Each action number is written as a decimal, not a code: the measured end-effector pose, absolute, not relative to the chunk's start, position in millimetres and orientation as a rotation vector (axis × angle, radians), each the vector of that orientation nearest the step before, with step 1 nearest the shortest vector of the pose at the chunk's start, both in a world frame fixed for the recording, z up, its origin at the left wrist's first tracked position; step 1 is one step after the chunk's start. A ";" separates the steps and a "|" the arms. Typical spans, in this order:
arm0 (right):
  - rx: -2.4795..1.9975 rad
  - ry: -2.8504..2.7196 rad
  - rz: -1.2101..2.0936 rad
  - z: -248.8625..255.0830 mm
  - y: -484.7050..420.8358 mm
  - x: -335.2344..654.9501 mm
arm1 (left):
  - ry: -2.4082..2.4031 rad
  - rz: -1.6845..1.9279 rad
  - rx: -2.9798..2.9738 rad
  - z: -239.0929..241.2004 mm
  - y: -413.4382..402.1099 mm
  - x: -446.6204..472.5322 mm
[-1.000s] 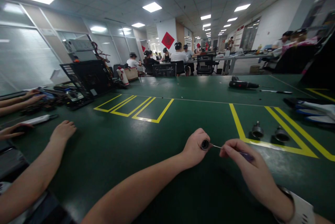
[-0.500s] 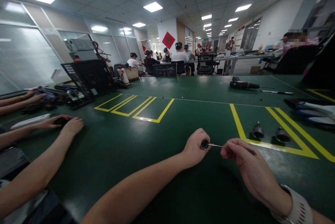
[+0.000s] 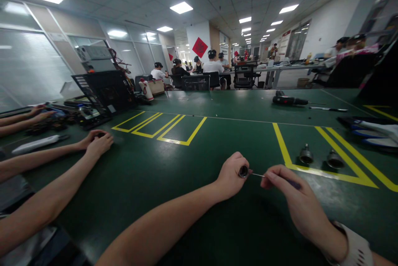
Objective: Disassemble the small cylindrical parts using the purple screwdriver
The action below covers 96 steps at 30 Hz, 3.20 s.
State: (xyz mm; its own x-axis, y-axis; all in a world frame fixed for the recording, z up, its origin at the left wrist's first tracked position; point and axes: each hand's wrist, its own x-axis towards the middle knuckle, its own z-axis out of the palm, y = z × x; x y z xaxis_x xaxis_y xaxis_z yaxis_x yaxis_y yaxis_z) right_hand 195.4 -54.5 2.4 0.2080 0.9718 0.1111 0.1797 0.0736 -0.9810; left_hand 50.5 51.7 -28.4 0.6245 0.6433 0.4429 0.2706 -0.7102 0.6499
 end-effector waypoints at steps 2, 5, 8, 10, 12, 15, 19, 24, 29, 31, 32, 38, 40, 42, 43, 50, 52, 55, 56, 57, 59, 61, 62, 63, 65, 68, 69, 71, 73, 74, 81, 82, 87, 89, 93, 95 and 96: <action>-1.282 -1.057 0.976 1.6 -51.8 194.9 | 0.703 0.945 2.287 -28.1 52.6 50.4; -1.194 -0.881 1.080 2.0 -49.0 193.2 | 0.685 0.952 2.258 -28.0 53.8 50.7; -1.151 -0.809 1.130 2.4 -48.2 192.3 | 0.678 0.949 2.246 -27.5 54.2 51.1; -1.182 -0.840 1.102 1.8 -48.8 192.7 | 0.683 0.942 2.260 -26.7 53.6 51.1; -1.257 -0.950 1.017 1.3 -50.6 193.7 | 0.705 0.911 2.290 -25.6 52.2 50.7; -1.390 -1.166 0.851 2.0 -54.6 194.8 | 0.757 0.836 2.373 -24.9 49.9 50.1; -1.410 -1.252 0.809 3.2 -56.0 194.9 | 0.782 0.826 2.444 -27.2 48.9 50.0; -1.244 -0.959 1.011 1.6 -50.0 193.4 | 0.750 0.911 2.327 -29.3 51.2 50.4; -1.109 -0.732 1.181 0.8 -47.4 191.0 | 0.720 0.970 2.238 -27.7 54.9 52.0; -1.091 -0.693 1.219 0.0 -47.4 190.7 | 0.720 0.973 2.218 -27.6 55.8 52.3; -1.094 -0.695 1.220 -0.4 -47.8 190.7 | 0.716 0.973 2.210 -27.8 56.1 52.2; -1.312 -1.061 0.913 0.8 -52.8 193.1 | 0.764 0.917 2.250 -30.4 54.7 50.5; -1.392 -1.189 0.838 2.4 -54.2 193.9 | 0.764 0.883 2.286 -29.6 53.1 50.5; -1.419 -1.220 0.835 3.7 -54.4 194.4 | 0.751 0.861 2.315 -28.3 51.7 50.6; -1.410 -1.195 0.859 4.2 -54.0 194.5 | 0.744 0.854 2.321 -27.8 51.2 50.7; -1.193 -0.790 1.129 5.6 -47.6 190.6 | 0.696 0.934 2.224 -29.6 54.8 51.0; -1.127 -0.729 1.199 4.4 -46.8 190.0 | 0.702 0.958 2.198 -30.0 56.7 51.7; -1.078 -0.716 1.241 2.2 -47.6 190.2 | 0.724 0.981 2.159 -29.7 58.2 52.7; -1.079 -0.734 1.226 1.7 -48.4 190.4 | 0.730 0.983 2.151 -29.5 58.2 52.8; -1.089 -0.763 1.201 1.3 -49.2 190.4 | 0.734 0.985 2.146 -29.3 58.1 52.7; -1.130 -0.846 1.138 0.3 -51.1 190.5 | 0.734 0.991 2.140 -28.9 57.6 52.2; -1.175 -0.954 1.075 -1.4 -52.9 190.8 | 0.718 0.992 2.139 -28.5 56.8 51.6; -1.197 -1.010 1.041 -2.6 -53.7 191.0 | 0.706 0.994 2.139 -28.3 56.5 51.3; -1.219 -1.063 1.004 -3.8 -54.4 191.3 | 0.694 0.995 2.139 -28.0 56.1 51.1; -1.264 -1.152 0.932 -5.9 -55.6 191.9 | 0.682 0.994 2.140 -27.5 55.6 50.9; -1.313 -1.214 0.898 -7.0 -56.0 192.3 | 0.681 0.976 2.141 -26.8 55.1 51.0; -1.311 -1.210 0.906 -6.8 -55.6 192.1 | 0.675 0.973 2.140 -26.8 55.0 51.0; -1.283 -1.160 0.953 -5.7 -54.0 191.6 | 0.647 0.975 2.133 -27.2 55.1 50.8; -1.238 -1.058 1.033 -4.1 -51.8 190.9 | 0.622 0.992 2.119 -27.9 55.4 50.8; -1.212 -1.000 1.078 -3.3 -50.8 190.6 | 0.615 1.002 2.112 -28.3 55.5 50.8; -1.066 -0.748 1.234 -2.9 -48.9 191.7 | 0.668 1.017 2.087 -29.9 57.3 51.2; -1.061 -0.732 1.238 -3.0 -48.9 191.8 | 0.668 1.025 2.076 -29.8 57.4 51.1; -1.152 -0.888 1.121 -3.3 -50.5 191.4 | 0.658 1.052 2.064 -28.7 57.3 51.3; -1.222 -1.069 1.006 -3.7 -53.4 191.7 | 0.697 1.048 2.054 -29.0 57.1 51.7; -1.329 -1.397 0.750 -2.7 -61.3 191.9 | 0.755 1.047 2.063 -31.5 57.6 52.0; -1.346 -1.486 0.612 -1.4 -64.1 191.3 | 0.764 1.051 2.107 -32.9 57.8 51.4; -1.342 -1.520 0.549 -0.8 -64.8 190.7 | 0.772 1.052 2.131 -33.3 57.8 50.9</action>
State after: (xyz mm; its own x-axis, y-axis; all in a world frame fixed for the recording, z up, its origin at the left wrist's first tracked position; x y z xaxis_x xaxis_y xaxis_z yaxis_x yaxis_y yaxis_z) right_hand 190.7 -64.8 -0.8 0.1087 0.9215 0.3729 0.4704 0.2828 -0.8359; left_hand 50.9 57.8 -33.3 0.5091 0.7270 0.4608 0.2224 -0.6283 0.7455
